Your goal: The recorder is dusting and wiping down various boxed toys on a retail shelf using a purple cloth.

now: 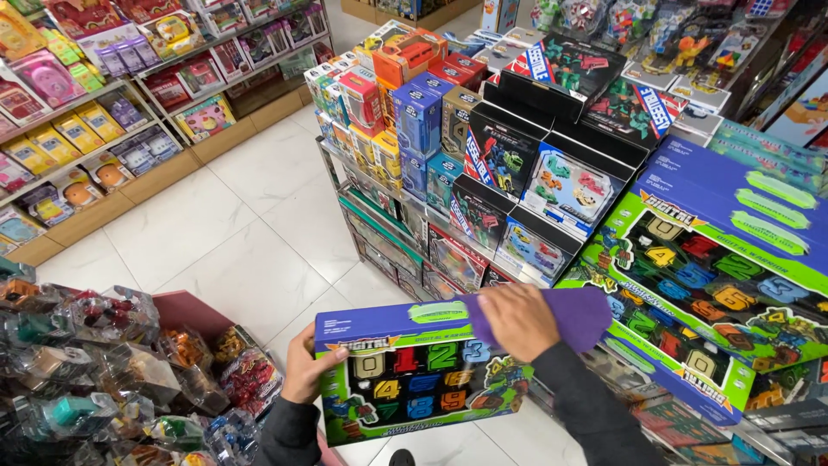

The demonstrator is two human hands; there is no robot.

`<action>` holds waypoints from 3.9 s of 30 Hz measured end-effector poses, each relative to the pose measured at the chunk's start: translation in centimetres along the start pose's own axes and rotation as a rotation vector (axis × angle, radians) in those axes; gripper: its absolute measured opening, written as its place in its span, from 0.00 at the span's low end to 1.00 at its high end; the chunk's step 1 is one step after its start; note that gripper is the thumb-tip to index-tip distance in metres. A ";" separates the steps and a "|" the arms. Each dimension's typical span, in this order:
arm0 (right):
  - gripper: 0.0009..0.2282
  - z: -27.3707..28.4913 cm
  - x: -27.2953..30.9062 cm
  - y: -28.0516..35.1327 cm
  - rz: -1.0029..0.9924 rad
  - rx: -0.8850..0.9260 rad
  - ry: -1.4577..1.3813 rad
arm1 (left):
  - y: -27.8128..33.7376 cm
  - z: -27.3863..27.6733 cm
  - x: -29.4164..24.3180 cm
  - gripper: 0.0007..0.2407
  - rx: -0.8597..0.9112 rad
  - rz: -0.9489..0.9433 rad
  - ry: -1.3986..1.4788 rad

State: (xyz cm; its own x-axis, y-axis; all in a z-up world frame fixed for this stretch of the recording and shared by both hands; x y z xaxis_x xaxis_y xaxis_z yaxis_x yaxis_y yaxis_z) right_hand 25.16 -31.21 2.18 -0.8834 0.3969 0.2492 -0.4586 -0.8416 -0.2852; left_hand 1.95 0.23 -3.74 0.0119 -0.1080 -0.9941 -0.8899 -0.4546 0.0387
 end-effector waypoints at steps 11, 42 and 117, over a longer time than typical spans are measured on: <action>0.24 -10.2 -9.3 7.6 -0.625 -0.469 -1.326 | -1.8 7.6 1.6 0.25 -0.062 -0.043 0.215; 0.25 -8.7 9.5 -1.7 0.255 -0.444 -1.116 | -4.1 -4.1 16.9 0.25 -0.237 0.109 1.099; 0.18 -35.6 11.3 55.4 -1.436 -1.606 -0.697 | -19.6 -53.6 -11.2 0.29 0.911 -1.045 -0.970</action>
State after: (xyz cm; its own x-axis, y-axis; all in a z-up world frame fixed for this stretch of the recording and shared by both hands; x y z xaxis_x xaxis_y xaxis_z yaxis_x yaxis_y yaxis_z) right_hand -13.65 -60.38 -43.73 -0.0099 -0.1740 0.9847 -0.5466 0.8255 0.1403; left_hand 43.66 -37.07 12.11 0.7664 0.5873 -0.2602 -0.6417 0.6821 -0.3506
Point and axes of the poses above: each hand's wrist, its own y-axis away from the middle knuckle, its own z-axis out of the back of the hand, x = y × z, the point moved 1 cm from there along -y, towards the middle knuckle, and after that the axes turned 6 degrees about z, right-handed, at the moved point
